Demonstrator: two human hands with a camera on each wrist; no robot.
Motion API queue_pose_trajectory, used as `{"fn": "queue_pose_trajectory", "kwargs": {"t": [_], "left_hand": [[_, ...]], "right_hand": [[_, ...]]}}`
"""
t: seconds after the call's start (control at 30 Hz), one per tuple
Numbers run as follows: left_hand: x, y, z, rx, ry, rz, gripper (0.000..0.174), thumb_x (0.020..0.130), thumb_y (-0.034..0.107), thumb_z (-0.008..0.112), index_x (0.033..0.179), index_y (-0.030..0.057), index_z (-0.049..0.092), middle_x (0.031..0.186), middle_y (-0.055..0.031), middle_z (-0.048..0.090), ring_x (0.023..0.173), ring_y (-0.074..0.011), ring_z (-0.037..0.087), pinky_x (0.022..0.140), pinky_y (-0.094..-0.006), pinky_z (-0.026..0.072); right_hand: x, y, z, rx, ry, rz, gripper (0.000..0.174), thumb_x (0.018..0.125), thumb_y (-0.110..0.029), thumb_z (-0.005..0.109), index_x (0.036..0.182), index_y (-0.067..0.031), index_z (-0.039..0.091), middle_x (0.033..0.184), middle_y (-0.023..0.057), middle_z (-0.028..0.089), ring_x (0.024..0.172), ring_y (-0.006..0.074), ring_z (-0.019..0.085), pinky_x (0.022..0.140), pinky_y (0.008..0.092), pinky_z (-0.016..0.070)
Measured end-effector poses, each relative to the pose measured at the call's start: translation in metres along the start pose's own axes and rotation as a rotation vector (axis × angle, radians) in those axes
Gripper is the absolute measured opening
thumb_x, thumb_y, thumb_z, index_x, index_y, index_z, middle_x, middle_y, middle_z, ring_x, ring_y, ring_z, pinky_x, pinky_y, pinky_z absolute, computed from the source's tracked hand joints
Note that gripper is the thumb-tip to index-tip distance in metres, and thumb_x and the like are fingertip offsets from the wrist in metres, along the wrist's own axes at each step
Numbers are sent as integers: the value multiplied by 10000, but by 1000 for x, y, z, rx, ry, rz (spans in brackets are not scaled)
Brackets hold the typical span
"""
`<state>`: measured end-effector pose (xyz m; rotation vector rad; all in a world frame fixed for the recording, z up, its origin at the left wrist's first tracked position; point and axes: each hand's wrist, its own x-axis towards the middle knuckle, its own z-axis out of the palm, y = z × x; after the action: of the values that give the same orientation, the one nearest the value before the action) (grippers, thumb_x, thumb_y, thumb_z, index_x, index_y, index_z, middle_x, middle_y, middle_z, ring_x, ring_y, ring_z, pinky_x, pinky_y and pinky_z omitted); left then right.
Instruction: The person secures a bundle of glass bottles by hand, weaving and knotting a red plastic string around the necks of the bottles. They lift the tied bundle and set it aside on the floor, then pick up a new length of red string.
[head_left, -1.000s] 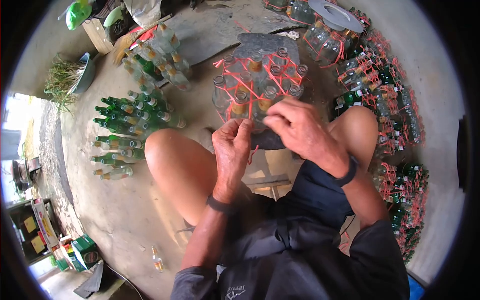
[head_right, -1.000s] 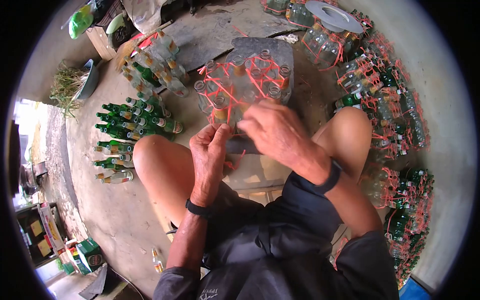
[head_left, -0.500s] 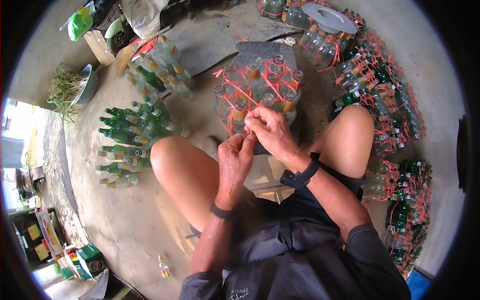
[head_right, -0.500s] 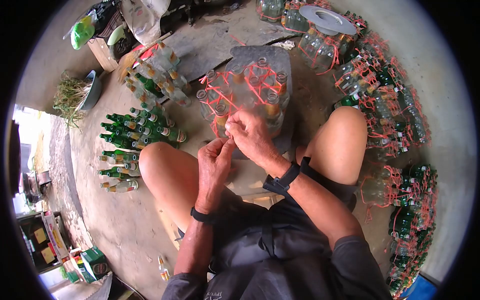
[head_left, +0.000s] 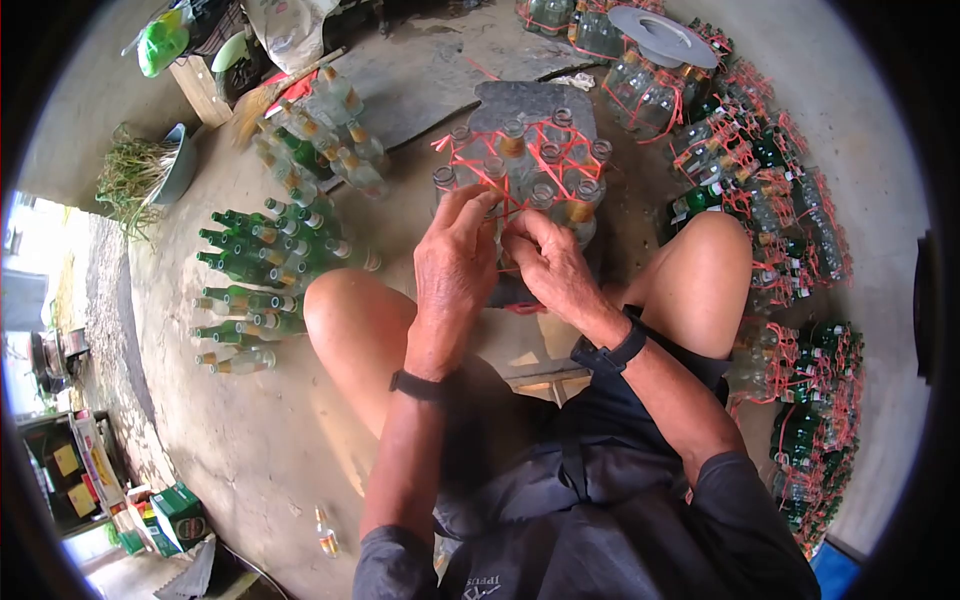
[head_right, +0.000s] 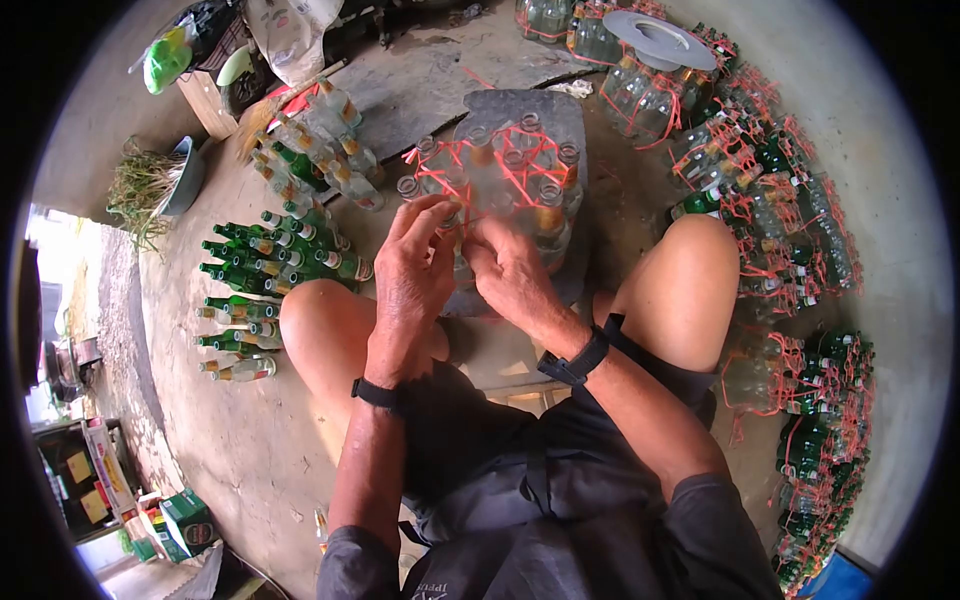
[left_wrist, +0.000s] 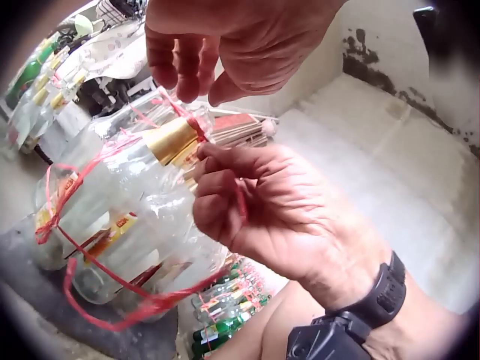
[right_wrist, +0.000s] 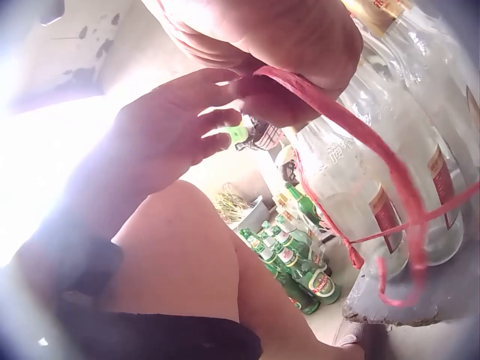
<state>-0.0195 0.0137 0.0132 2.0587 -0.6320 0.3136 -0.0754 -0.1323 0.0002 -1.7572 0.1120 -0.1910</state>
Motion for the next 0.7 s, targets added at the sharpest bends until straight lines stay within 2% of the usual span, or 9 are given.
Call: {"fn": "queue_pose_trajectory", "kwargs": {"t": [0.1, 0.17, 0.3, 0.4, 0.47, 0.57, 0.63, 0.7], "left_hand": [[0, -2, 4, -28, -12, -10, 358, 926, -46, 734, 1264, 71, 740, 1272, -100, 721, 865, -213, 766, 766, -336, 623], [1, -1, 4, -18, -15, -12, 354, 925, -42, 737, 1261, 69, 741, 1271, -103, 721, 877, -218, 775, 774, -339, 629], [3, -4, 5, 4, -10, 14, 317, 920, -40, 743, 1215, 76, 762, 1230, -90, 737, 889, -243, 782, 779, -349, 637], [5, -3, 6, 17, 7, 33, 289, 912, -32, 755, 1176, 82, 777, 1187, -81, 749, 896, -263, 785, 780, -353, 638], [5, -3, 6, 21, 17, 30, 276, 907, -28, 761, 1158, 85, 784, 1164, -77, 755, 899, -273, 787, 781, -355, 637], [6, -5, 7, 63, 14, 53, 270, 899, -19, 768, 1143, 94, 790, 1143, -72, 760, 883, -285, 784, 762, -368, 629], [7, -7, 8, 107, 40, 120, 263, 839, 38, 795, 1093, 109, 796, 1137, -38, 759, 846, -312, 760, 714, -423, 607], [7, -9, 9, 110, 53, 138, 255, 835, 39, 793, 1078, 113, 798, 1131, -33, 758, 839, -304, 758, 710, -419, 603]], "right_hand": [[1, 5, 0, -79, 22, -68, 87, 1050, -57, 611, 1044, 17, 655, 858, 45, 681, 815, 85, 606, 739, 311, 541], [1, 4, -1, -58, 7, -87, 108, 1017, -17, 599, 1089, 24, 669, 941, 142, 708, 847, 187, 671, 767, 365, 549], [3, -7, -5, -23, -43, -25, 106, 1022, -33, 596, 1068, 28, 670, 909, 130, 706, 831, 187, 660, 759, 369, 541], [7, -11, -9, -48, -36, -44, 111, 1023, -55, 609, 1045, 35, 669, 863, 113, 687, 805, 164, 638, 732, 363, 527], [10, -15, -12, -56, -61, -27, 128, 1052, -91, 623, 983, 13, 650, 801, -44, 563, 744, 37, 464, 622, 268, 402], [14, -21, -15, -24, -76, 38, 155, 1051, -113, 631, 966, 14, 653, 787, -49, 547, 728, 26, 450, 605, 258, 380], [16, -22, -16, -24, -79, 43, 164, 1050, -122, 636, 961, 14, 660, 780, -51, 549, 716, 24, 451, 596, 257, 376], [17, -26, -18, -24, -82, 47, 172, 1049, -130, 641, 957, 13, 667, 773, -53, 550, 705, 21, 451, 588, 255, 372]]}}
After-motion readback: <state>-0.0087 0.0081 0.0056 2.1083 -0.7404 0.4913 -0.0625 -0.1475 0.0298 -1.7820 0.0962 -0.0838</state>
